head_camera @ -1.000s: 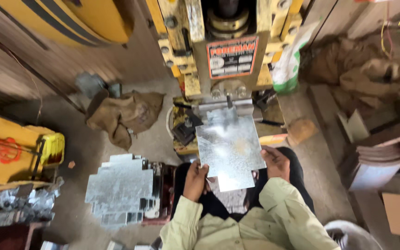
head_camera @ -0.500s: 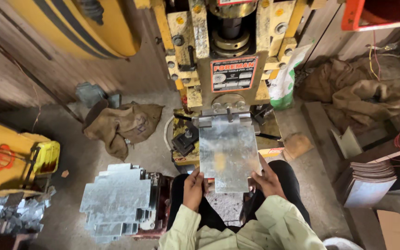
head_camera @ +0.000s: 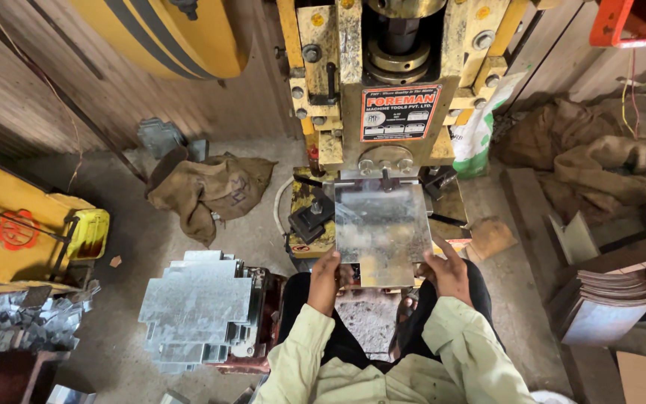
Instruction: The person sits on the floor in a workshop and repeatedly places flat metal sheets into a hydraulic press machine. They operate the press to shape the metal, then remove the finished pieces and place them into a pile on the floor.
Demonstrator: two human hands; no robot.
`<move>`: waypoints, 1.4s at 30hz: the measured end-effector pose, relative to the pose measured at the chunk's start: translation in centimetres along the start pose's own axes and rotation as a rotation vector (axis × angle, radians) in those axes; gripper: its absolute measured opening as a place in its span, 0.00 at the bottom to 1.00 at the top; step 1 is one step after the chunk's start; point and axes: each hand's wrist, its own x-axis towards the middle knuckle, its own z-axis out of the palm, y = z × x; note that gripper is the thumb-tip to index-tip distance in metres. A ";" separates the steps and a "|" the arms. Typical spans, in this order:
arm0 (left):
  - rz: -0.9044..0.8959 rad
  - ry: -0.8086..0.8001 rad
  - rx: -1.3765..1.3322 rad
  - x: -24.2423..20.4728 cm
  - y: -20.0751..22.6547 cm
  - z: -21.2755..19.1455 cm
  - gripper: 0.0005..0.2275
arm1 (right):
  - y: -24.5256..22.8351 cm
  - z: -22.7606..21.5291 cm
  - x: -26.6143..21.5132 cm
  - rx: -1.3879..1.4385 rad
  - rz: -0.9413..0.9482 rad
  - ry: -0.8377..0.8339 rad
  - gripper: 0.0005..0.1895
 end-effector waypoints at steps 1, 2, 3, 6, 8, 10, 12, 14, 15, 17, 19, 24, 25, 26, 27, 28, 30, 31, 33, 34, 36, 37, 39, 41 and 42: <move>-0.015 0.018 -0.013 0.1 0.2 0.1 0.16 | 0.1 -0.2 0.3 0.074 0.010 -0.012 0.27; -0.030 0.036 -0.025 0.1 0.4 0.2 0.18 | 0.3 -0.4 0.4 0.091 0.008 -0.020 0.25; -0.030 0.030 -0.046 0.1 0.5 0.4 0.18 | 0.5 -0.7 0.5 0.105 0.005 -0.030 0.25; -0.019 0.028 -0.031 0.4 1.1 0.8 0.21 | 0.2 -0.4 1.6 0.184 0.035 -0.006 0.27; -0.046 0.059 0.083 -0.1 1.0 0.6 0.25 | -0.2 0.0 0.5 0.199 0.087 0.066 0.28; -0.129 0.162 0.071 -0.1 0.9 0.7 0.26 | -1.1 0.6 -0.3 0.179 0.110 0.205 0.28; -0.032 0.004 0.006 -0.3 1.8 0.6 0.28 | -2.7 1.3 -0.2 0.233 0.091 0.054 0.33; 0.027 -0.073 -0.048 -0.5 2.4 0.9 0.33 | -3.7 1.3 0.9 0.243 0.082 -0.066 0.38; 0.028 -0.073 -0.065 -0.3 2.7 1.1 0.35 | -3.7 1.0 1.8 0.228 0.084 -0.101 0.40; 0.063 -0.107 -0.094 0.0 2.5 1.3 0.37 | -2.5 -0.2 5.1 0.254 0.137 -0.173 0.39; 0.128 -0.191 -0.108 1.0 1.8 1.2 0.37 | -0.2 -1.2 9.9 0.347 0.221 -0.240 0.35; 0.033 -0.257 -0.106 1.6 -0.1 1.7 0.42 | 1.1 -4.5 12.7 -0.681 -0.305 0.051 0.21; -0.003 -0.199 -0.052 1.0 0.2 2.1 0.43 | 2.0 -4.9 11.5 -0.654 -0.365 0.108 0.19; -0.002 -0.264 -0.051 0.3 0.7 2.6 0.42 | 2.7 -5.0 10.2 -0.540 -0.341 0.143 0.19; -0.004 -0.325 -0.053 -0.8 1.0 3.0 0.41 | 3.3 -4.8 8.4 -0.413 -0.284 0.141 0.18; -0.007 -0.386 -0.054 -1.5 1.2 3.6 0.40 | 3.6 -4.0 5.9 -0.258 -0.188 0.112 0.18; -0.087 -0.421 -0.212 -2.5 0.9 4.6 0.35 | 2.5 -0.4 -0.5 0.014 0.058 -0.051 0.17; -0.124 -0.442 -0.292 -2.5 0.5 5.1 0.32 | 1.3 1.5 -3.5 0.099 0.165 -0.187 0.17; -0.021 -0.348 -0.263 -1.8 -0.7 5.9 0.30 | -1.7 4.0 -8.9 0.190 0.354 -0.468 0.16; 0.030 -0.299 -0.248 -1.4 -1.3 5.8 0.30 | -3.4 4.2 -10.7 0.197 0.384 -0.592 0.16; 0.040 -0.182 -0.116 0.4 -1.8 4.6 0.29 | -5.9 3.8 -11.9 0.147 0.303 -0.795 0.16; 0.042 -0.123 -0.049 1.0 -2.1 3.8 0.30 | -6.5 3.5 -11.3 0.068 0.119 -0.658 0.14; 0.244 -0.068 -0.021 2.6 -2.6 3.1 0.26 | -7.2 2.0 -9.6 -0.163 -0.279 -0.363 0.10; 0.200 0.039 -0.057 2.9 -2.2 2.5 0.22 | -7.2 0.5 -6.8 -0.415 -0.476 -0.149 0.09; 0.052 0.121 -0.109 2.7 -1.5 2.2 0.20 | -6.7 0.3 -4.8 -0.516 -0.460 -0.095 0.13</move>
